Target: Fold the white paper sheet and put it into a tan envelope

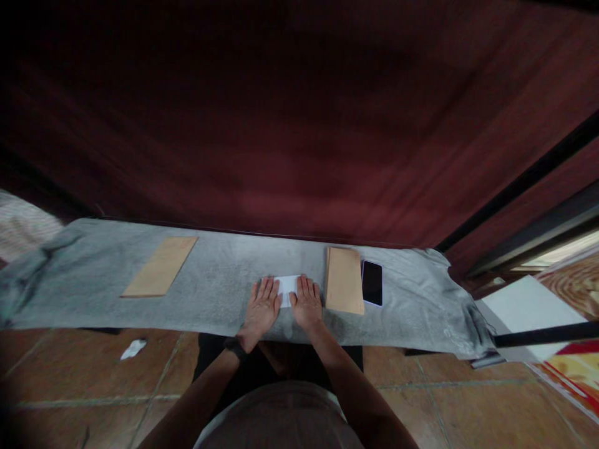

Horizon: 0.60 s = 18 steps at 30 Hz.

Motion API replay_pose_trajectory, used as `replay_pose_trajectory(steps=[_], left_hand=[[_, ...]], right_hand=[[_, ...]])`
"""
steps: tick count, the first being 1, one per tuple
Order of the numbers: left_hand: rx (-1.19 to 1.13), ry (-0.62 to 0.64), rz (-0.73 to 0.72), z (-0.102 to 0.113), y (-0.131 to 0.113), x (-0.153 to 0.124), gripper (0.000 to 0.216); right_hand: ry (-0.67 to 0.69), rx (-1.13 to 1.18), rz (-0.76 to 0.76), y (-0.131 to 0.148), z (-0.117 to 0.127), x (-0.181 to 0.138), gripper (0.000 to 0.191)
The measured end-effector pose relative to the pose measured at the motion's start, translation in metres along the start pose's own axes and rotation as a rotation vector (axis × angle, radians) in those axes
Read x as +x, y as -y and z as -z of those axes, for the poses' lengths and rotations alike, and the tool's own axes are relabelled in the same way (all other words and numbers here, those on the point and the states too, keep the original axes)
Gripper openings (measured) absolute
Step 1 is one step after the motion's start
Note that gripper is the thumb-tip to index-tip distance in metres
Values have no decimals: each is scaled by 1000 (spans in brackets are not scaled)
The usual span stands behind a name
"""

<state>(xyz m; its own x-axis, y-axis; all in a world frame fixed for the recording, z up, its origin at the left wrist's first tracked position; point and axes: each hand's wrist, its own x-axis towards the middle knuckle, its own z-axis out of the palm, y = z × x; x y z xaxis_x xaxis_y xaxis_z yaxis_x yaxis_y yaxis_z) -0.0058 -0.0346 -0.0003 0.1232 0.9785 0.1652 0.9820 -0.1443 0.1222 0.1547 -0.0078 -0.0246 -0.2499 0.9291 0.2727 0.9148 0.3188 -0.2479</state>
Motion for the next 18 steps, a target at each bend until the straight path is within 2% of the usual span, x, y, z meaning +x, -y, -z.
replay_pose_trajectory(steps=[6,12,18], left_hand=[[-72,16,-70,-11,-19,3,56],[-42,75,-124,-16,-14,4,58],[-60,13,-23,-10,-4,-2,58]], right_hand=[[31,7,4,1,3,8,52],[136,127,188,20,1,18,52],[89,72,162,3,-1,10,53]])
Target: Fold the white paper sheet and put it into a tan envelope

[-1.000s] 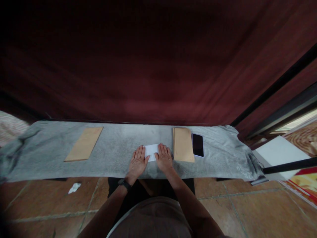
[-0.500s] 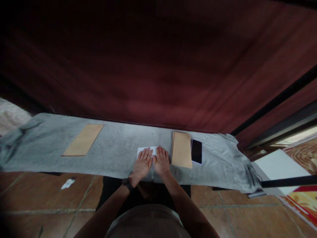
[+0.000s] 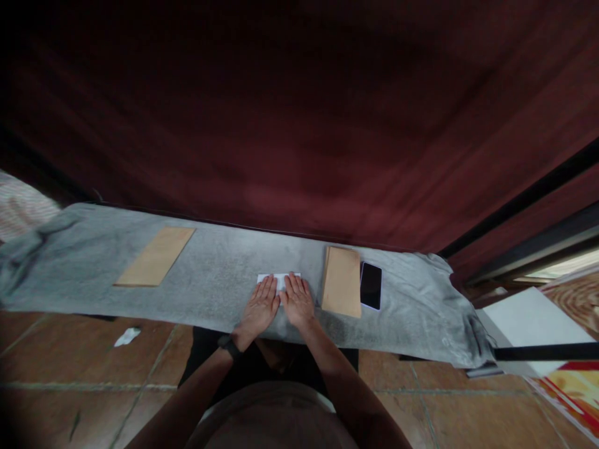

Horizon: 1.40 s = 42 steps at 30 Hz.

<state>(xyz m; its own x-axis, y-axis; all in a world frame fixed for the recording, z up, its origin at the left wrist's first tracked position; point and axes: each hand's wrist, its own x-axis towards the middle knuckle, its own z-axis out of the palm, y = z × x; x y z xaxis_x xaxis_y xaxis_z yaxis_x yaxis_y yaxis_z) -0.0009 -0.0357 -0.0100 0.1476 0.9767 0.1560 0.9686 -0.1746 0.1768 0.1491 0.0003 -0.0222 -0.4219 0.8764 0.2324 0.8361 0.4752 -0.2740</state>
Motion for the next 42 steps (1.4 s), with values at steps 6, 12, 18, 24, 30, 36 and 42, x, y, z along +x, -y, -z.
replay_pose_trajectory(steps=[6,12,18,24,30,36,42], left_hand=[[30,-34,113,9,23,-1,60],[58,-42,89,8,5,-5,59],[59,-36,1,7,-5,-22,56],[27,-86,-115,9,2,-60,57],[-11,-41,-117,3,5,-63,56],[-9,-69,-119,2,5,-61,57],[-5,-77,-115,3,3,-61,60]], right_hand=[[-11,-58,-38,-9,1,-7,54],[50,-57,-84,-3,6,-5,55],[103,-57,-108,-1,12,-4,54],[87,-36,-117,11,19,-1,53],[226,111,167,46,13,14,50],[232,100,133,47,4,36,50],[183,52,104,35,1,30,52]])
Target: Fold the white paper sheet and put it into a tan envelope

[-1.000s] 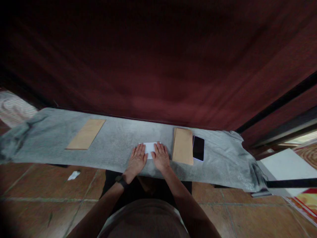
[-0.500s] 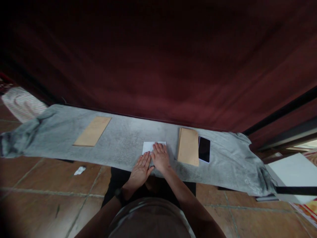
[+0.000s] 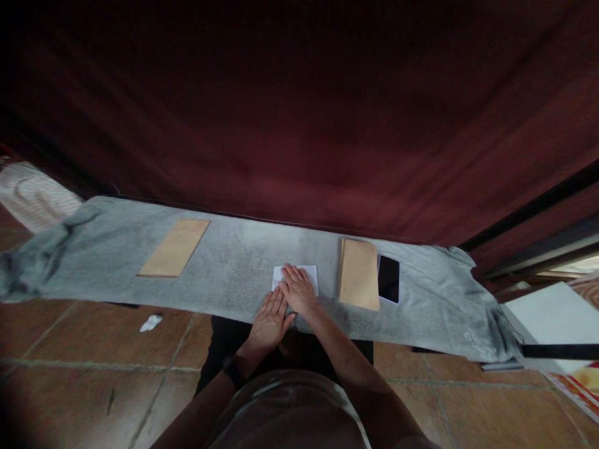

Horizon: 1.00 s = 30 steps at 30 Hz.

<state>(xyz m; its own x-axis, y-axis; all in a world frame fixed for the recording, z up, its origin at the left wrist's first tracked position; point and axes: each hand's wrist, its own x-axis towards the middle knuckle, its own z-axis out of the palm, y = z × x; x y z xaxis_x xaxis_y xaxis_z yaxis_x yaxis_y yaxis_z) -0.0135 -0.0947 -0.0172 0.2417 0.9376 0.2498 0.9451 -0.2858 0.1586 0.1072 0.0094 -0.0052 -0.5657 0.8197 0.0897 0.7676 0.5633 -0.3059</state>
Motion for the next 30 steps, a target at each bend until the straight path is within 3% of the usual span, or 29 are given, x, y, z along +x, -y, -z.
replay_pose_trajectory(steps=[7,11,18,23,30], left_hand=[[11,6,10,6,-2,0,59],[18,43,52,10,-8,6,59],[-48,140,83,2,-24,57,59],[-74,102,112,-11,-7,81,61],[-15,56,160,-8,10,69,61]], right_hand=[[-111,-124,-190,-27,1,-36,56],[-137,-143,-220,-33,-1,-45,56],[-120,-94,-203,-34,0,-47,56],[-133,-83,-207,-33,3,-48,54],[-167,-57,-224,-31,2,-47,56]])
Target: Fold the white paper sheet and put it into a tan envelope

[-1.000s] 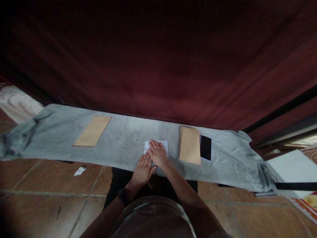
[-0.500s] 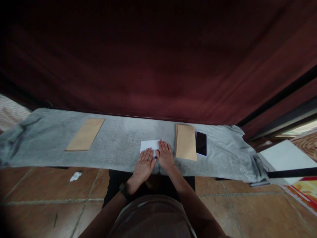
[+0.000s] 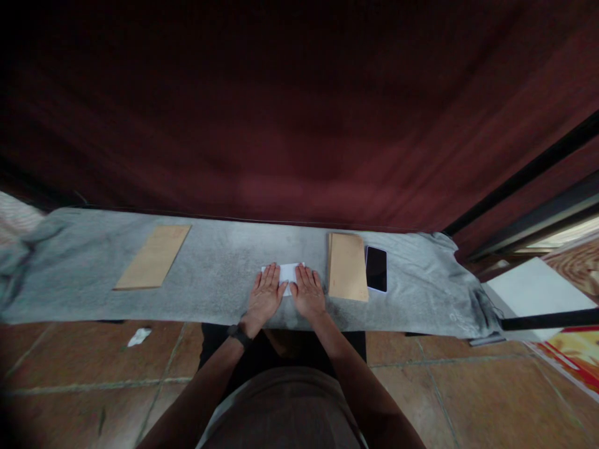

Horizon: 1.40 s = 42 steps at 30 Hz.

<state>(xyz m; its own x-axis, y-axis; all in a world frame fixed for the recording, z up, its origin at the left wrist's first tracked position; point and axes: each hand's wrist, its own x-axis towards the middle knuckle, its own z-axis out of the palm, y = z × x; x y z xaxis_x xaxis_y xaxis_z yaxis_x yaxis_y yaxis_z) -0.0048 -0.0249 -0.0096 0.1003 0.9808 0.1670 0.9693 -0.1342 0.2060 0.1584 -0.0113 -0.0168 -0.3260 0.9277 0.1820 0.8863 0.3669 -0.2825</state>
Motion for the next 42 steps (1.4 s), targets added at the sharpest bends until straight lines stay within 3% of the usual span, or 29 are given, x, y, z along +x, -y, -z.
replay_pose_trajectory(steps=[13,17,24,28,30,34,38,40,42], left_hand=[[33,-55,62,9,14,-25,60],[49,-33,24,17,17,-17,57],[-10,35,40,39,38,14,50],[-103,69,42,43,47,31,56],[-151,75,53,51,47,38,46],[-187,6,73,83,39,43,18],[-134,-232,-63,111,31,32,19],[-59,-203,-146,109,29,21,23],[12,-94,-216,95,29,6,28]], right_hand=[[-20,16,-19,-5,6,-17,52],[48,93,-50,-14,20,8,42],[209,65,-82,-3,35,64,51],[210,88,-98,3,43,70,33],[213,113,-75,3,52,71,25],[86,199,-7,0,81,66,24],[-136,277,63,2,98,44,27],[-152,249,64,4,92,27,28],[-117,198,81,3,77,7,28]])
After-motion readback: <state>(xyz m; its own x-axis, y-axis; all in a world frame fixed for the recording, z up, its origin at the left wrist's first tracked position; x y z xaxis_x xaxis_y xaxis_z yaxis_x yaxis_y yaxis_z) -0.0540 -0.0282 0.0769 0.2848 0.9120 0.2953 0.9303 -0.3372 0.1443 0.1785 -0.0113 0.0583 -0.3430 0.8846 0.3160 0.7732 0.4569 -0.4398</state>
